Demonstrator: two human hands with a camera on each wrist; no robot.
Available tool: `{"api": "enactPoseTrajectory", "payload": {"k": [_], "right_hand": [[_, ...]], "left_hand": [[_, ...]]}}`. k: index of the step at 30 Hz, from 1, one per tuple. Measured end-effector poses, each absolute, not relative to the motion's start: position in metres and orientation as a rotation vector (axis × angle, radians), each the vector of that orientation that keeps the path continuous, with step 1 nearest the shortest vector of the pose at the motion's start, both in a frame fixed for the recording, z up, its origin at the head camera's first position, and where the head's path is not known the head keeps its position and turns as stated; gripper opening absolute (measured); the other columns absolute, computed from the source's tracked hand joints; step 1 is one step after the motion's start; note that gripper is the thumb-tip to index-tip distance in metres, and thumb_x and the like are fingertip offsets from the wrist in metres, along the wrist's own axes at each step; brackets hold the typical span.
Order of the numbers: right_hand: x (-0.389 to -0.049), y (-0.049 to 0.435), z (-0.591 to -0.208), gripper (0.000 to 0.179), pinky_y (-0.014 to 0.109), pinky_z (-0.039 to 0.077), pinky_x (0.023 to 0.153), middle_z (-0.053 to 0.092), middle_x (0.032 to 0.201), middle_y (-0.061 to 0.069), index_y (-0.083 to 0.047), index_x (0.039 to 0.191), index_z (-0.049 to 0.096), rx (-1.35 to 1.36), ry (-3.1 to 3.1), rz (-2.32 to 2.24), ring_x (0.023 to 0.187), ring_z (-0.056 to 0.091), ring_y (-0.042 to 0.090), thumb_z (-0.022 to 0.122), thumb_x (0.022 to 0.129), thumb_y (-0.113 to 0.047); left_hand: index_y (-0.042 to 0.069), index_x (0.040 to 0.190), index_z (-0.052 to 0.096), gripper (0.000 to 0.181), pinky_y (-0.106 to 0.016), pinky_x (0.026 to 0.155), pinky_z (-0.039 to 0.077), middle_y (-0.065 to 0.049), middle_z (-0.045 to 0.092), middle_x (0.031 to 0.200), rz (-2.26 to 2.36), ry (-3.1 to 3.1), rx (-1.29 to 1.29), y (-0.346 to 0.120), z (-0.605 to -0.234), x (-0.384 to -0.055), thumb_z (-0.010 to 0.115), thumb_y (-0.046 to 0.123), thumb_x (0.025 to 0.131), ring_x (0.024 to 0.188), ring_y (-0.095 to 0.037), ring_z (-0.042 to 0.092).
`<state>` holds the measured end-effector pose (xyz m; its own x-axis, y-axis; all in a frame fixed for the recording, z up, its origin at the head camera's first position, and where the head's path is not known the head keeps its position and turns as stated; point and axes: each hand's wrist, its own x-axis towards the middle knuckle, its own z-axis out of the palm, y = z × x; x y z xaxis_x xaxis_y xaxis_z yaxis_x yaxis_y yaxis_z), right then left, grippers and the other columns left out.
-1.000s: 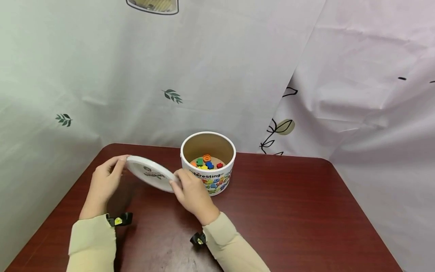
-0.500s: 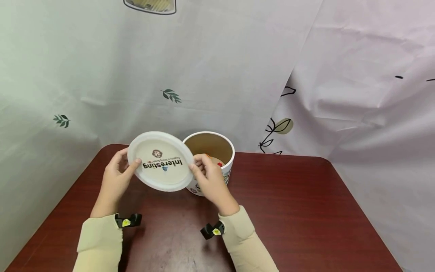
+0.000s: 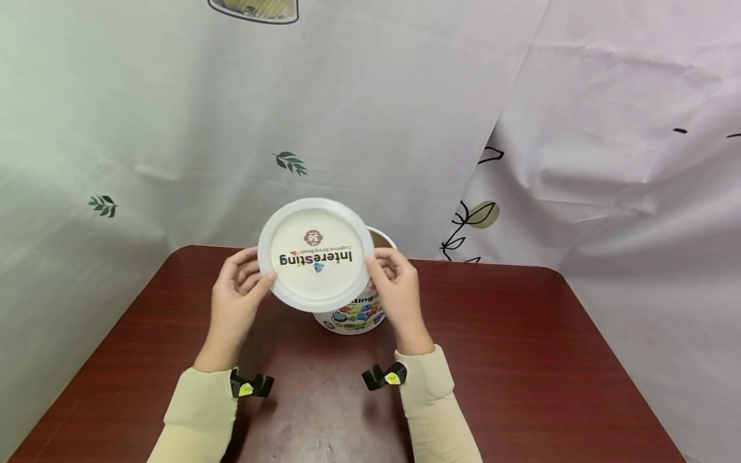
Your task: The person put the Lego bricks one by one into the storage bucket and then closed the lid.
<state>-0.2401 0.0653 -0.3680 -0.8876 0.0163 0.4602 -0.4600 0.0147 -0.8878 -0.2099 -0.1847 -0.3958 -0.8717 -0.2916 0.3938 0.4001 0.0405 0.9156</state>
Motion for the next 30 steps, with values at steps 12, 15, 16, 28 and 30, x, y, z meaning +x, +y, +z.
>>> {"api": "enactPoseTrajectory", "payload": {"k": [12,15,16,28,30], "right_hand": [[-0.255,0.088,-0.378,0.023,0.019,0.048,0.049,0.069,0.084,0.012,-0.002,0.114,0.075,0.129,-2.007,1.774,0.056,0.057,0.015,0.072,0.094,-0.012],[-0.257,0.091,-0.383,0.025,0.019,0.046,0.050,0.069,0.085,0.010,-0.004,0.113,0.076,0.075,-2.061,1.689,0.058,0.058,0.013,0.075,0.091,-0.015],[-0.258,0.091,-0.384,0.025,0.019,0.046,0.052,0.069,0.087,0.009,-0.004,0.112,0.076,0.065,-2.075,1.656,0.060,0.059,0.012,0.076,0.090,-0.016],[-0.270,0.089,-0.394,0.023,0.026,0.050,0.063,0.065,0.090,0.010,-0.004,0.108,0.080,-0.043,-2.107,1.475,0.073,0.061,0.021,0.074,0.091,-0.018],[-0.272,0.090,-0.394,0.025,0.027,0.050,0.064,0.065,0.092,0.012,-0.003,0.110,0.079,-0.051,-2.134,1.473,0.074,0.061,0.022,0.073,0.091,-0.018]], "left_hand": [[0.011,0.159,0.035,0.067,-0.032,0.100,0.053,-0.012,0.041,0.158,-1.561,-2.141,-0.306,-0.155,-0.411,-0.213,0.066,0.010,0.099,0.138,-0.020,0.046],[0.013,0.162,0.027,0.065,-0.048,0.110,0.043,-0.008,0.031,0.164,-1.414,-2.228,-0.297,-0.148,-0.417,-0.213,0.058,0.018,0.105,0.147,-0.026,0.036],[0.014,0.162,0.024,0.065,-0.050,0.113,0.039,-0.007,0.028,0.165,-1.390,-2.250,-0.287,-0.146,-0.418,-0.213,0.055,0.020,0.106,0.149,-0.027,0.032],[0.007,0.162,0.020,0.061,-0.054,0.122,0.024,-0.014,0.024,0.166,-1.351,-2.377,-0.210,-0.131,-0.415,-0.229,0.041,0.033,0.111,0.152,-0.031,0.025],[0.007,0.162,0.020,0.061,-0.054,0.122,0.025,-0.015,0.025,0.165,-1.351,-2.392,-0.213,-0.131,-0.416,-0.231,0.041,0.032,0.111,0.151,-0.032,0.026]]}}
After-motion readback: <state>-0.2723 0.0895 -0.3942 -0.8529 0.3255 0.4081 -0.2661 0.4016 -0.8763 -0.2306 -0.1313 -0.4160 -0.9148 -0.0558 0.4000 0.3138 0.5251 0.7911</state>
